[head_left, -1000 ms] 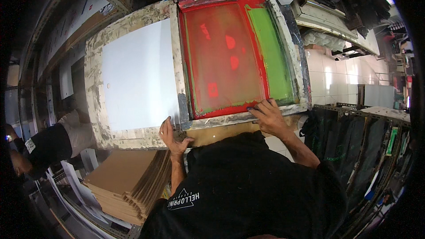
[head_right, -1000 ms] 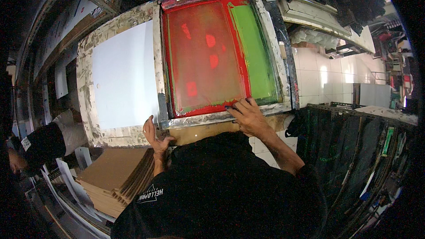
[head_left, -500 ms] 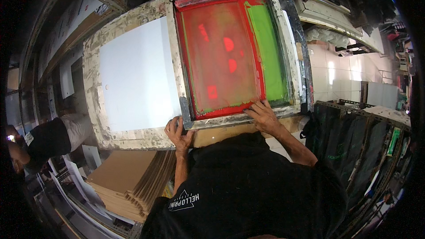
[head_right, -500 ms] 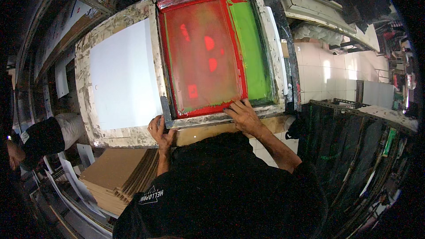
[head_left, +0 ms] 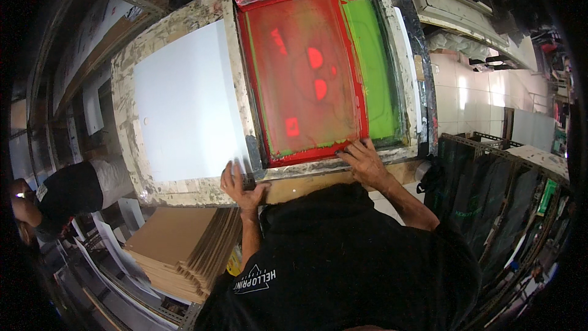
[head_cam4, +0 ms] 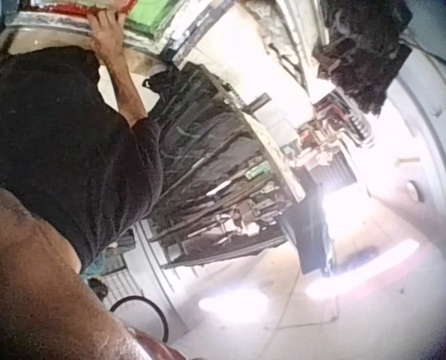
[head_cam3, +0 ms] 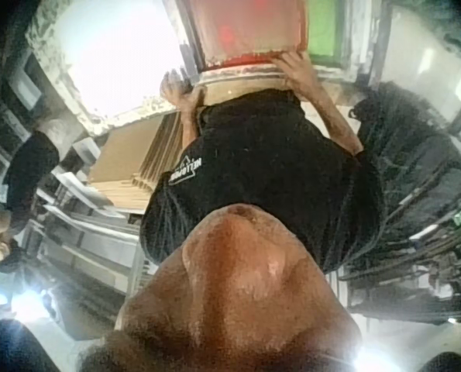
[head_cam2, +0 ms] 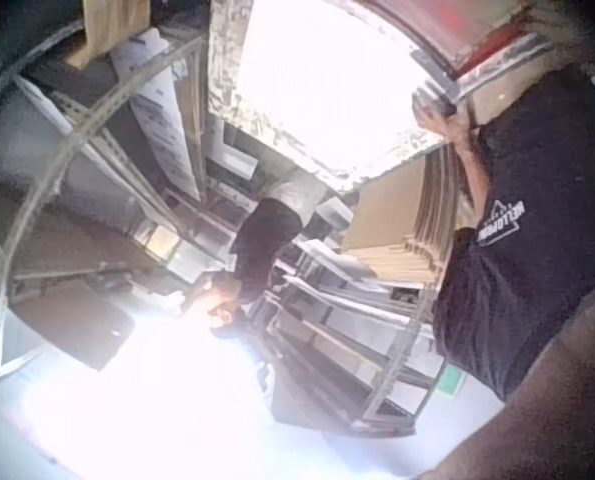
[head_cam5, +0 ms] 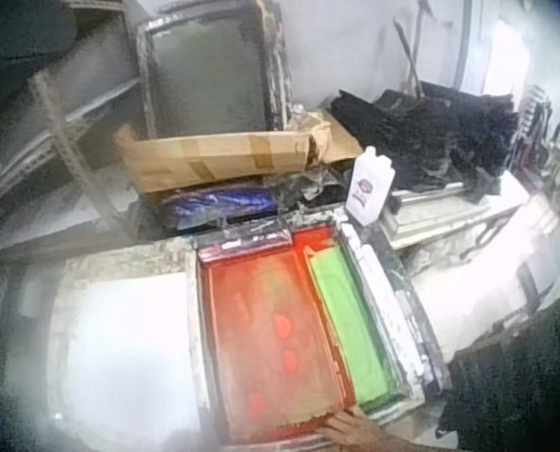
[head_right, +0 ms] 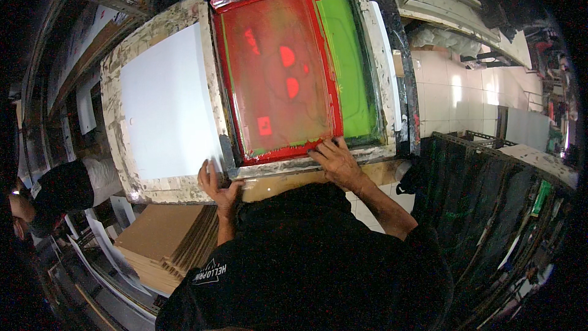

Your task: The person performs screen printing on white cardboard sheets using a squeegee and a screen frame with red ink. They repeatedly pull the squeegee across the screen, lift the frame to reveal the printed design, and stack the finished sheets. Another person assists by removing printed sheets from the workspace.

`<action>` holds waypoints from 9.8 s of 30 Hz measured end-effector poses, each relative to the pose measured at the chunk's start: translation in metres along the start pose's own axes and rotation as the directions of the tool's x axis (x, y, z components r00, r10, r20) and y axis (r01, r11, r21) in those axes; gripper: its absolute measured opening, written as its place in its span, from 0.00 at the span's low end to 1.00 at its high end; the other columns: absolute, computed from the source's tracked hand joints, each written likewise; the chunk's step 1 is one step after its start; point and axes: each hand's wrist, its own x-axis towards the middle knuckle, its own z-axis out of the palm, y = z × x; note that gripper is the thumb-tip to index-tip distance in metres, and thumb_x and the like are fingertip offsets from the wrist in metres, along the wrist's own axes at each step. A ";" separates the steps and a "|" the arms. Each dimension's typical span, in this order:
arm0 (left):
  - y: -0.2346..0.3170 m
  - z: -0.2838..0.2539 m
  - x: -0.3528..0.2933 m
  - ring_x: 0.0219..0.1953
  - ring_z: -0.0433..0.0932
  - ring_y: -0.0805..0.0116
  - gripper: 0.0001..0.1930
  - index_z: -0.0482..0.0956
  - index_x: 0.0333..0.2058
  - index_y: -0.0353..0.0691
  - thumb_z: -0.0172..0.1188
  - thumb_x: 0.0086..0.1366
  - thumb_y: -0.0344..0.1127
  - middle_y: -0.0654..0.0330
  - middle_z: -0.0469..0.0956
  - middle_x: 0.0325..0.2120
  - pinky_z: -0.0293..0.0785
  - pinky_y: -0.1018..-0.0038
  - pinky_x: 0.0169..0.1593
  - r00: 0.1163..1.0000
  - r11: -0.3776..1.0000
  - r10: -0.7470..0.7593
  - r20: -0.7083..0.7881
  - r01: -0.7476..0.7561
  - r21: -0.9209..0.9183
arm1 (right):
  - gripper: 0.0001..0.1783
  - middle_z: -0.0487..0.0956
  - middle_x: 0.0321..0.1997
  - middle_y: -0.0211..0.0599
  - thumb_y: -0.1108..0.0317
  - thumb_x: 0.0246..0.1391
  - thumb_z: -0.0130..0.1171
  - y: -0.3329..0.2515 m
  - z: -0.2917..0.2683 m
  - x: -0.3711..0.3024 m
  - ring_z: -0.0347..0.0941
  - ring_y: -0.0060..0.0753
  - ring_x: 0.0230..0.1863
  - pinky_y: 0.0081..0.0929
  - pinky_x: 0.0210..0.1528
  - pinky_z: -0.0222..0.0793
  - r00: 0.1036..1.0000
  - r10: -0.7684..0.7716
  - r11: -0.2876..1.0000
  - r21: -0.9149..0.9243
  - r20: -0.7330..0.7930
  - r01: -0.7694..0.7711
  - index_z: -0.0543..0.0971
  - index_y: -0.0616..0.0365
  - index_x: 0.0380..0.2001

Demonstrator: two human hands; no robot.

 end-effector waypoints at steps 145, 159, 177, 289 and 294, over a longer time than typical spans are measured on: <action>0.001 0.013 -0.017 0.46 0.70 0.54 0.34 0.81 0.48 0.44 0.74 0.41 0.53 0.56 0.73 0.46 0.60 0.58 0.50 0.999 0.989 -0.043 -0.013 0.041 -0.139 | 0.46 0.70 0.45 0.37 0.63 0.28 0.68 0.055 -0.028 0.261 0.65 0.47 0.51 0.59 0.49 0.55 0.921 -0.080 0.938 -0.341 -0.382 -0.061 0.71 0.40 0.61; 0.004 0.013 -0.019 0.46 0.69 0.56 0.35 0.81 0.48 0.47 0.74 0.40 0.56 0.56 0.73 0.45 0.59 0.58 0.50 0.998 0.990 -0.055 -0.044 0.049 -0.135 | 0.47 0.68 0.54 0.34 0.56 0.36 0.69 0.165 -0.083 0.427 0.60 0.49 0.58 0.69 0.53 0.53 0.878 -0.183 0.854 -0.515 -0.441 -0.080 0.64 0.33 0.65; 0.080 -0.080 0.086 0.30 0.72 0.60 0.34 0.80 0.44 0.26 0.72 0.48 0.53 0.59 0.75 0.22 0.63 0.64 0.41 0.902 0.946 0.059 -0.427 -0.187 -0.263 | 0.54 0.56 0.72 0.47 0.66 0.41 0.70 -0.118 -0.281 0.111 0.52 0.53 0.72 0.49 0.71 0.50 0.913 -0.166 0.948 -0.195 0.373 0.252 0.53 0.48 0.71; -0.051 0.011 0.178 0.69 0.42 0.30 0.53 0.60 0.67 0.54 0.64 0.45 0.73 0.53 0.49 0.70 0.34 0.22 0.60 0.846 0.902 -0.327 0.421 0.147 0.406 | 0.28 0.79 0.50 0.47 0.71 0.48 0.58 -0.081 -0.342 0.113 0.73 0.48 0.53 0.40 0.57 0.60 0.703 -0.481 0.795 -0.599 -0.524 0.098 0.76 0.53 0.56; -0.008 0.061 0.221 0.70 0.42 0.30 0.53 0.59 0.67 0.56 0.63 0.45 0.73 0.55 0.48 0.71 0.36 0.21 0.59 0.865 0.946 -0.167 0.472 0.005 0.325 | 0.28 0.78 0.53 0.47 0.70 0.49 0.57 -0.077 -0.345 0.112 0.72 0.49 0.55 0.40 0.58 0.60 0.723 -0.465 0.784 -0.617 -0.511 0.068 0.76 0.57 0.56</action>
